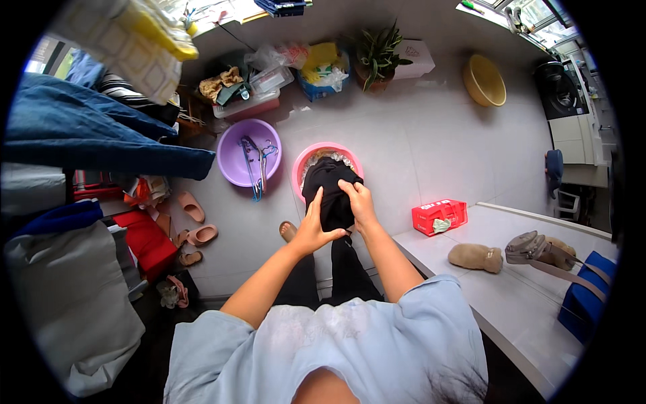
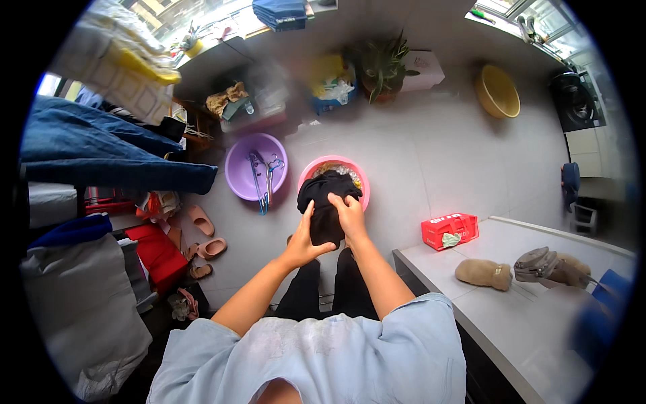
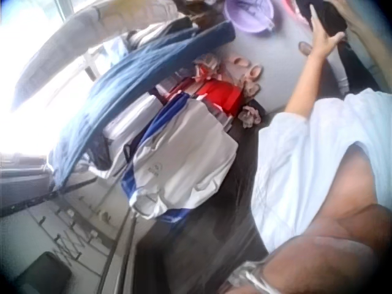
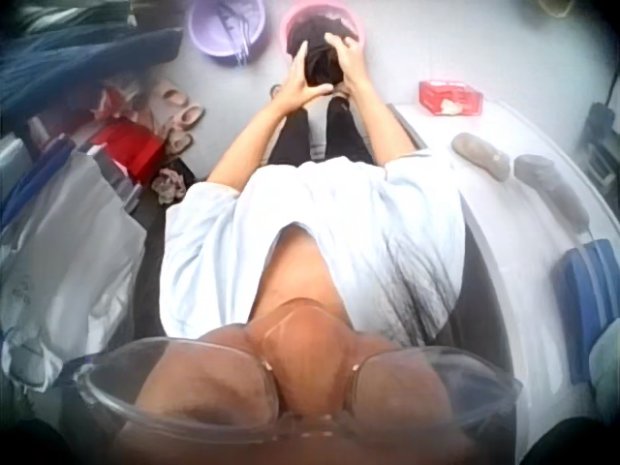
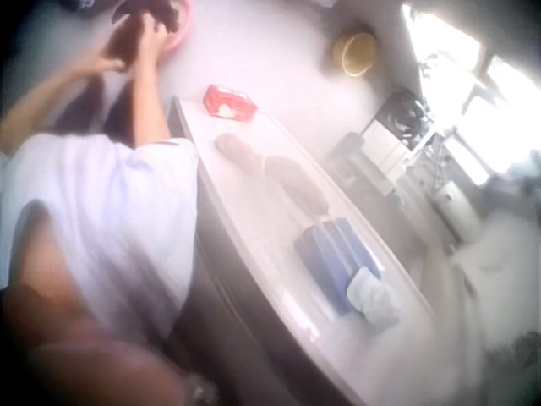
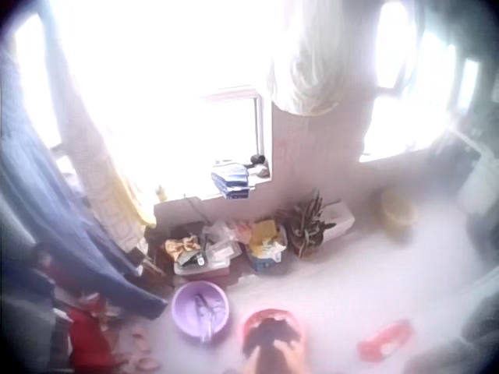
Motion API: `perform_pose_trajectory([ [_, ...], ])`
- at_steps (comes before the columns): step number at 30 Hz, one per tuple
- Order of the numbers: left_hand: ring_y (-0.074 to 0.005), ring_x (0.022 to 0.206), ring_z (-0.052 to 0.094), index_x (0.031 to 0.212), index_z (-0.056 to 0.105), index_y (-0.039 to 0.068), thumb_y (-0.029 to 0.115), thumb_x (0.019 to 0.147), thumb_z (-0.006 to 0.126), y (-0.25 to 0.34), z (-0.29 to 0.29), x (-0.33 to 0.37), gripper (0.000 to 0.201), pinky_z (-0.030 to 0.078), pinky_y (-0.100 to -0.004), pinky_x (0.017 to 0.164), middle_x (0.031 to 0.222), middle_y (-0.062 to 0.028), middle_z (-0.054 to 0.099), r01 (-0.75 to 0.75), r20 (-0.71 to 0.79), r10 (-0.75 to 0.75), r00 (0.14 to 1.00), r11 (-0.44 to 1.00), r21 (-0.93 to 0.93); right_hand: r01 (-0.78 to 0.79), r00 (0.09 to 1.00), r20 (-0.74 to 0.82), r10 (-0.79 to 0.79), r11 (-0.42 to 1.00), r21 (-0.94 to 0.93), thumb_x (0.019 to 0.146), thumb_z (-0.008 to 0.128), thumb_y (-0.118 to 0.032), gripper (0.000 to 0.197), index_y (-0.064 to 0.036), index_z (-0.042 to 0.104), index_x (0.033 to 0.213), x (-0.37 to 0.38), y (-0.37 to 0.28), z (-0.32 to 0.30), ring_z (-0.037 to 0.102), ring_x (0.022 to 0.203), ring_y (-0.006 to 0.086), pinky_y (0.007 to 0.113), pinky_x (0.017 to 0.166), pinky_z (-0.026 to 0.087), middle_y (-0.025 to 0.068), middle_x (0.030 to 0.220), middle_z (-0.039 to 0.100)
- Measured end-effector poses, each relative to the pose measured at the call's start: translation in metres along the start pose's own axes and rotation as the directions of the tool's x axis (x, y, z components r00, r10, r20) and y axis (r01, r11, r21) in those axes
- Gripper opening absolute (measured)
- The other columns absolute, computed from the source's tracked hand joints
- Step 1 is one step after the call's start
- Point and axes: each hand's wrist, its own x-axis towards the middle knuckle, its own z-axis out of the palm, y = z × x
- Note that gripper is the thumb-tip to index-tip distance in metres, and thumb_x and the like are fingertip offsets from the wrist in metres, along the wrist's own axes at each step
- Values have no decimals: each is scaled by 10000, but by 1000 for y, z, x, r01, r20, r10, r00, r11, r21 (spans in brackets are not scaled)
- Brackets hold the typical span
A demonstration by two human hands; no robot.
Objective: The person takes a black pair of pants from a pink basin, places them on a hanger, and hangs them on a drying rack. They then take a patterned cloth from the basin, unfold it, and hang it on the same rack.
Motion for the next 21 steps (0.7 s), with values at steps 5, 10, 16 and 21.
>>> perform_pose_trajectory([
  [5, -420, 1197, 444, 1466, 212, 119, 104, 685, 736, 79, -31, -12, 941, 420, -433, 955, 1328, -236, 412, -278, -61, 292, 954, 944, 178, -60, 985, 172, 20, 972, 229, 880, 646, -327, 264, -144, 508, 747, -70, -88, 17, 471, 678, 38, 212, 555, 352, -53, 753, 505],
  [10, -351, 1003, 573, 1369, 453, 170, -175, 615, 475, 136, -51, -16, 830, 460, -376, 855, 1111, -154, 577, -258, -157, 303, 940, 931, 258, 54, 984, 157, -82, 983, 174, 927, 566, -387, 306, -103, 571, 815, -117, -154, 29, 524, 706, 66, 221, 615, 427, -21, 828, 551],
  [16, -362, 848, 603, 1279, 532, 207, -101, 691, 517, 203, -94, -6, 665, 491, -427, 735, 931, -160, 618, -447, -186, 571, 800, 772, 452, 393, 892, 284, -352, 914, -98, 945, 522, -429, 404, -29, 572, 979, -119, -175, 6, 576, 825, 125, 273, 733, 494, 43, 900, 598],
  [21, -349, 995, 615, 1256, 547, 124, -154, 636, 470, 258, -112, -16, 684, 484, -379, 852, 1077, -194, 632, -407, -100, 546, 832, 723, 559, 536, 829, 309, -467, 821, -196, 934, 577, -274, 321, -38, 499, 1135, -110, -165, -1, 573, 965, 170, 309, 821, 498, 68, 1038, 552],
])
